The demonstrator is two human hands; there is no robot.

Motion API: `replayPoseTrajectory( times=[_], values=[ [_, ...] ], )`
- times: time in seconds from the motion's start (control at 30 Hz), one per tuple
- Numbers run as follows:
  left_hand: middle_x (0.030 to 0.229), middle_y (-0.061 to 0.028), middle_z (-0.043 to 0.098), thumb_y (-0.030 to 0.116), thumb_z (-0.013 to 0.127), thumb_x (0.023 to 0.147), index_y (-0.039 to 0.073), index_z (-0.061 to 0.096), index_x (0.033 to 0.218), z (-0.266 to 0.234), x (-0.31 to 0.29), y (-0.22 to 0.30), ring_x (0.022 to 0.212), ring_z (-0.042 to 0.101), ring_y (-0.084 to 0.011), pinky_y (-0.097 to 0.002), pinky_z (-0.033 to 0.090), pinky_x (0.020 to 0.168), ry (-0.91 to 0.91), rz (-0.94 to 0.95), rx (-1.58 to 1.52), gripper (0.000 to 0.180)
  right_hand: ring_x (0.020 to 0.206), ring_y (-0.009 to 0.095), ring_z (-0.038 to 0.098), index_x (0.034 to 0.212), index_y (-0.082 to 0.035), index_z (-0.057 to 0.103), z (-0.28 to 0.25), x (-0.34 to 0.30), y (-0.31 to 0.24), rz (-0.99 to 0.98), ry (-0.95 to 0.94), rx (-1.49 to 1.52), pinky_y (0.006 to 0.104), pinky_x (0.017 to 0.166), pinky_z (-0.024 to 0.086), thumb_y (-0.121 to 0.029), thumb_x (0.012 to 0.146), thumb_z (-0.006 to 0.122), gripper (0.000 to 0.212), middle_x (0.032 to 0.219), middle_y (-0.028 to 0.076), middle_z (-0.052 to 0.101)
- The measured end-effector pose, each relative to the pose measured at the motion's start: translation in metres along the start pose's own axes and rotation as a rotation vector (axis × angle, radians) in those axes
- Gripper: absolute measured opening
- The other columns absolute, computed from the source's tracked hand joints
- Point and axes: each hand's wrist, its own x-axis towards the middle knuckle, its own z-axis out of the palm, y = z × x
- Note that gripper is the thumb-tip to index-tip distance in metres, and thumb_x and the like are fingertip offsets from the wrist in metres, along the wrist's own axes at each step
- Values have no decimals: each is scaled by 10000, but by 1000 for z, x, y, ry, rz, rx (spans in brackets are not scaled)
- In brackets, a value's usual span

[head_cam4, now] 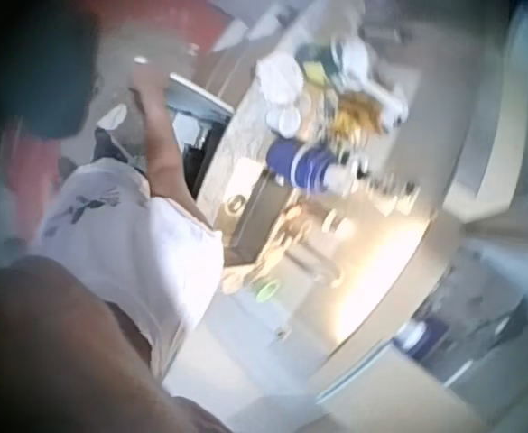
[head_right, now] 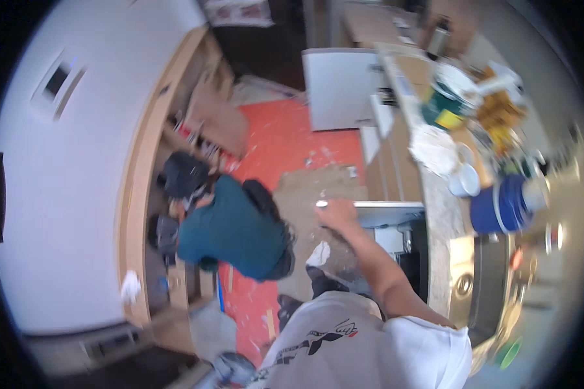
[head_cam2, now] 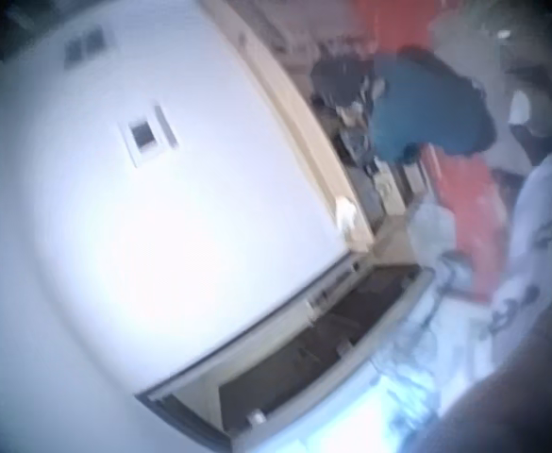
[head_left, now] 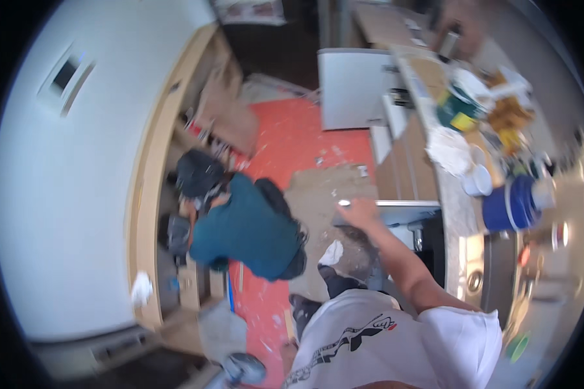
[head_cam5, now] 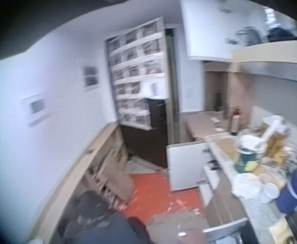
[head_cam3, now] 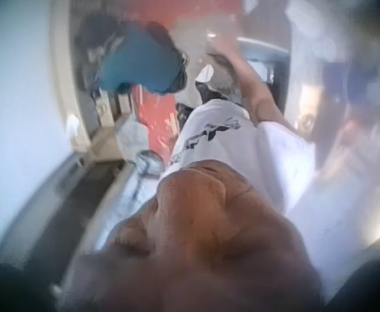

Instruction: The person cuts a thin wooden strip with a utility knife, then walks to another room and returns. They apply glue from a bottle to the wooden strip and place it on the floor.

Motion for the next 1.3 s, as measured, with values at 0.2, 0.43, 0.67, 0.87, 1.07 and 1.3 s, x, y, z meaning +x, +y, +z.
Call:
replayPoseTrajectory(
  times=[0.2,0.43,0.67,0.87,1.07,1.3],
  values=[
    [531,-106,567,269,597,871,-20,630,674,-9,-76,44,465,543,-189,-355,419,460,84,-419,-369,351,868,379,644,954,-50,705,-4,-7,1,-60,97,-105,472,784,494,-565,830,508,565,904,230,665],
    [577,-90,597,270,603,874,-21,645,707,13,-105,25,476,537,-155,-332,408,452,236,-433,-439,338,895,384,630,992,-36,679,5,-2,14,-220,188,-4,452,799,483,-484,883,509,491,934,226,657],
    [605,-71,599,258,589,883,0,618,721,27,-128,2,473,527,-136,-289,405,429,319,-418,-722,307,881,371,631,1046,15,625,3,-43,-44,-513,166,266,390,773,482,-267,892,566,327,954,230,647],
    [667,-91,627,253,554,887,-2,607,821,25,-144,-45,472,538,-152,-298,417,421,314,-598,-954,269,882,396,623,993,-37,649,99,-129,-76,-656,-421,7,435,760,488,-321,810,630,338,900,245,642],
    [708,-104,637,266,570,884,-7,612,855,30,-190,-96,496,558,-165,-307,428,426,348,-692,-1035,277,870,367,638,996,-54,673,179,-227,-63,-722,-717,-61,411,772,501,-271,786,637,304,891,214,663],
    [707,-105,637,255,584,888,-11,619,869,46,-227,-155,516,575,-179,-312,444,439,434,-667,-1019,269,635,229,604,827,27,662,218,-261,-73,-502,-750,133,352,602,492,-186,812,582,228,732,174,644]
  ],
)
